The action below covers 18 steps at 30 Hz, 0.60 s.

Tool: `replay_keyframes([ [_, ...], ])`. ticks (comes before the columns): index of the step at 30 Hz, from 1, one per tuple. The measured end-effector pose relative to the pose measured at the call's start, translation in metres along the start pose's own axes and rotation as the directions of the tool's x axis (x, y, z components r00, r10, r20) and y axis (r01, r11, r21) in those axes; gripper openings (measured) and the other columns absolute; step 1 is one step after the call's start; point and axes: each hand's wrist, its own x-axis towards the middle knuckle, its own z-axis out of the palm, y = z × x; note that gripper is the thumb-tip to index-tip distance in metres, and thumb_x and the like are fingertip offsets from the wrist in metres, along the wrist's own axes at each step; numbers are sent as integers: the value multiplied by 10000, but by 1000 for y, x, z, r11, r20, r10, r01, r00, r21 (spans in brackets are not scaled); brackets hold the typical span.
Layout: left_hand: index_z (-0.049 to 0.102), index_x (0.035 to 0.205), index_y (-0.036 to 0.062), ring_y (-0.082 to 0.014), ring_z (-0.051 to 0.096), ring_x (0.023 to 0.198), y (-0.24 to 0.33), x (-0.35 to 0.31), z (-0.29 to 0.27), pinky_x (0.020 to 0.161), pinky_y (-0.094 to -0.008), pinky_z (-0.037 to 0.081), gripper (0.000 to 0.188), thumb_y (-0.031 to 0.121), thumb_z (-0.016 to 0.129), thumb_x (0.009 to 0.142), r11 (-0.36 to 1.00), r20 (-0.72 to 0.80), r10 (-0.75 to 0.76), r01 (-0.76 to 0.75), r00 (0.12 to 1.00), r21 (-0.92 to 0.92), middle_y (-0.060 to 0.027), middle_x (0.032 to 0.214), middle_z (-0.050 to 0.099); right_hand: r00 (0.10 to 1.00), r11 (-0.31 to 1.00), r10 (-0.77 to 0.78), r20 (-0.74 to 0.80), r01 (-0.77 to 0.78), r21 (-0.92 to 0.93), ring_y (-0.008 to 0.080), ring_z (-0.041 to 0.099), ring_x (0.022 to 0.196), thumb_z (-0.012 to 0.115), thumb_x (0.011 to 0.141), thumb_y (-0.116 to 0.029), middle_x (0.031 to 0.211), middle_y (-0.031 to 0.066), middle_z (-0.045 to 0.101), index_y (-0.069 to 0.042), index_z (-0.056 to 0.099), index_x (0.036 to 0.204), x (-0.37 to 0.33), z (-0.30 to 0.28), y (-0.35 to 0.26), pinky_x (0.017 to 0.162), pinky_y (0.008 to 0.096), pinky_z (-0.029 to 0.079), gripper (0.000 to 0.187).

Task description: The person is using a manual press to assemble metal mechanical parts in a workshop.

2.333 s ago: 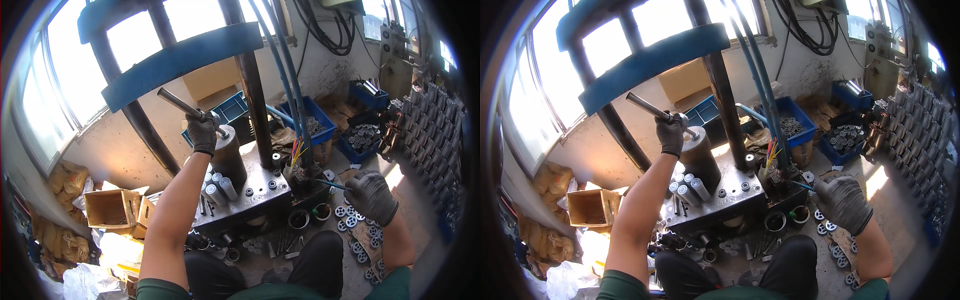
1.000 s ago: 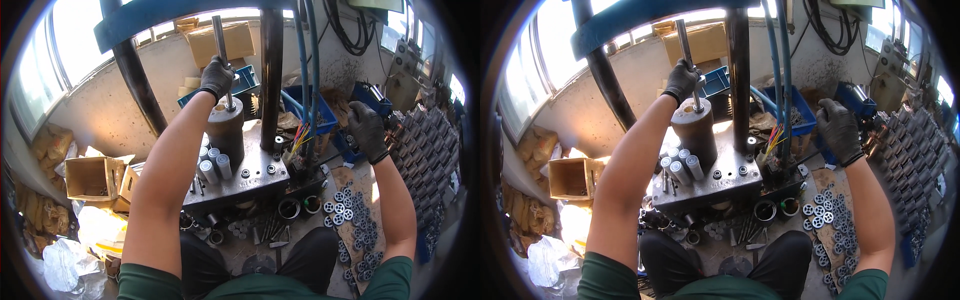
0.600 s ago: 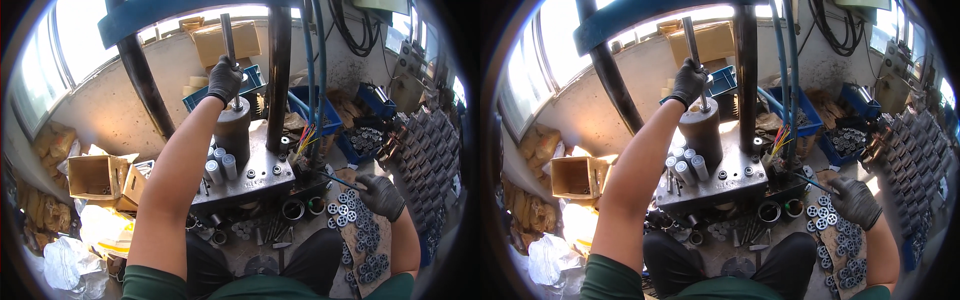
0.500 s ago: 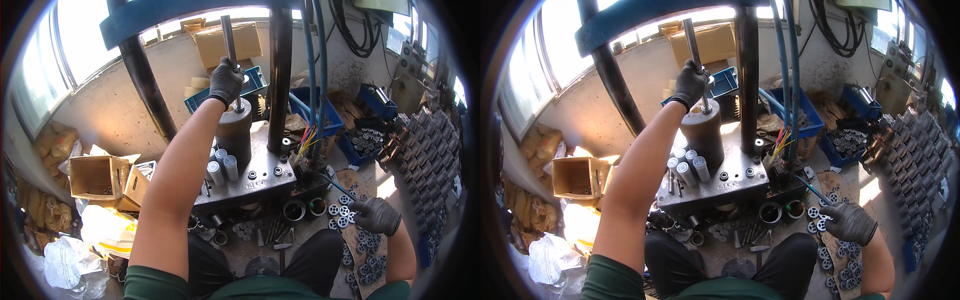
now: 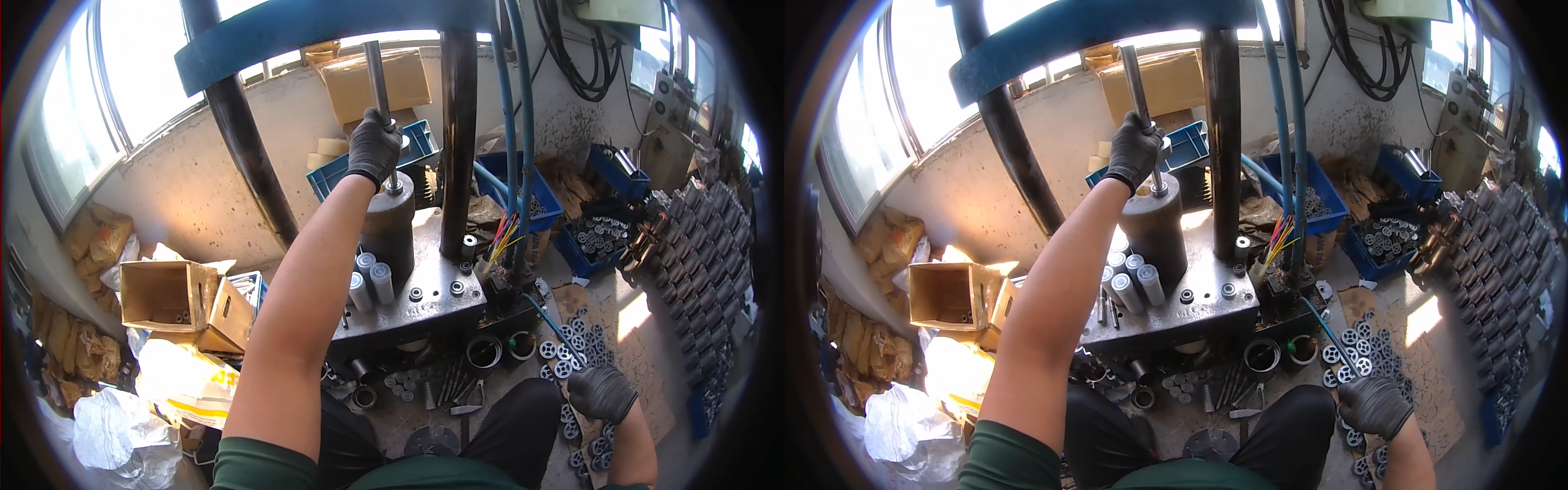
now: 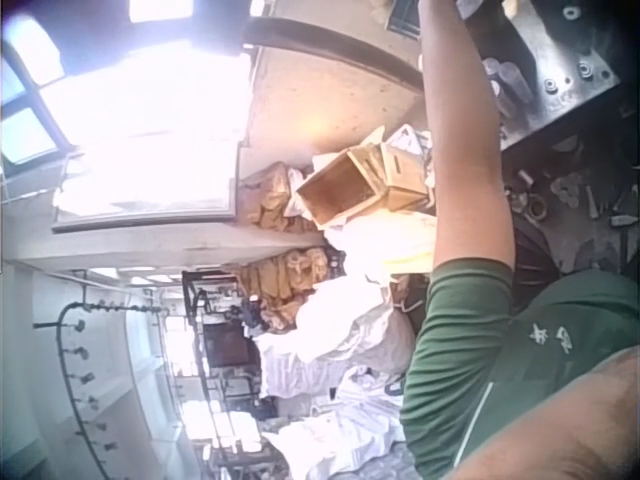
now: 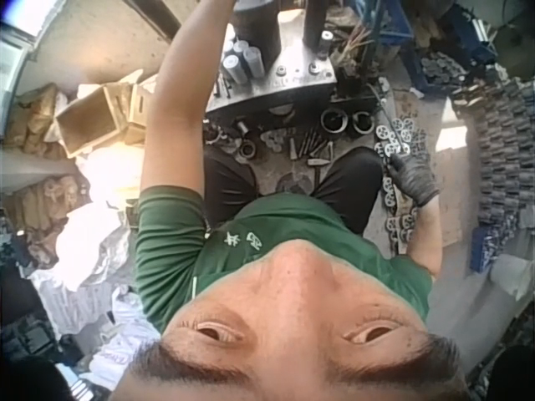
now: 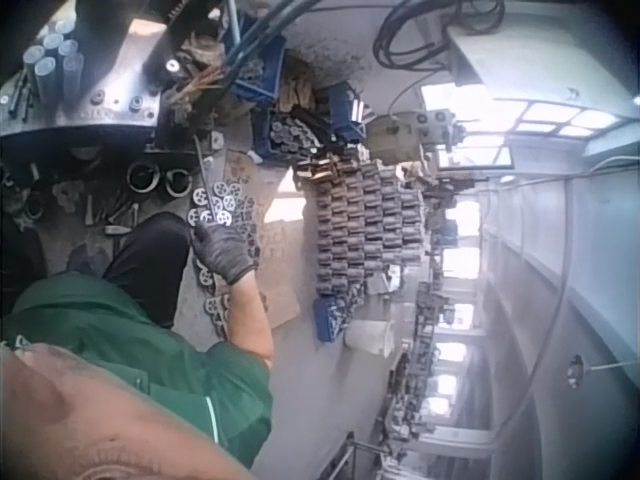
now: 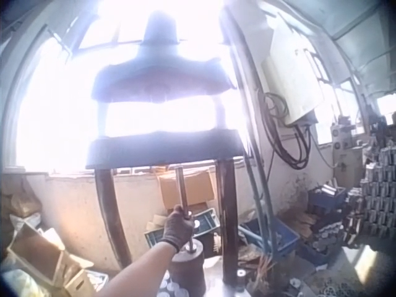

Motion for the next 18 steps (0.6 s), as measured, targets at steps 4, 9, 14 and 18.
replay_keyframes([
  [4,568,1057,50,-425,695,843,-1,2,1,785,-471,553,257,200,733,929,1000,1,-12,12,1000,10,-203,823,686,1000,1000,-6,27,7,-17,401,688,723,653,831,-280,733,185,677,-86,713,814,1,-1,1,689,521,557,204],
  [9,577,1073,35,-368,719,866,2,2,2,816,-433,569,235,171,730,959,998,41,-30,28,999,51,-176,895,711,997,998,-62,-37,62,10,417,679,707,663,831,-199,717,196,667,-82,706,831,4,-8,6,666,529,548,125],
  [14,571,1072,35,-353,713,844,-3,1,5,805,-421,572,237,167,732,962,996,36,-22,19,999,83,-160,870,694,976,993,-99,-191,108,37,404,703,735,705,800,-113,773,200,699,-89,738,1004,13,-32,9,678,509,569,208],
  [18,574,1071,38,-341,713,837,-11,6,6,801,-412,573,229,156,734,959,998,48,-60,59,997,18,-154,871,696,976,992,-95,-194,109,62,414,706,750,704,804,-98,808,204,713,-82,740,1037,11,-29,6,687,507,572,237],
])
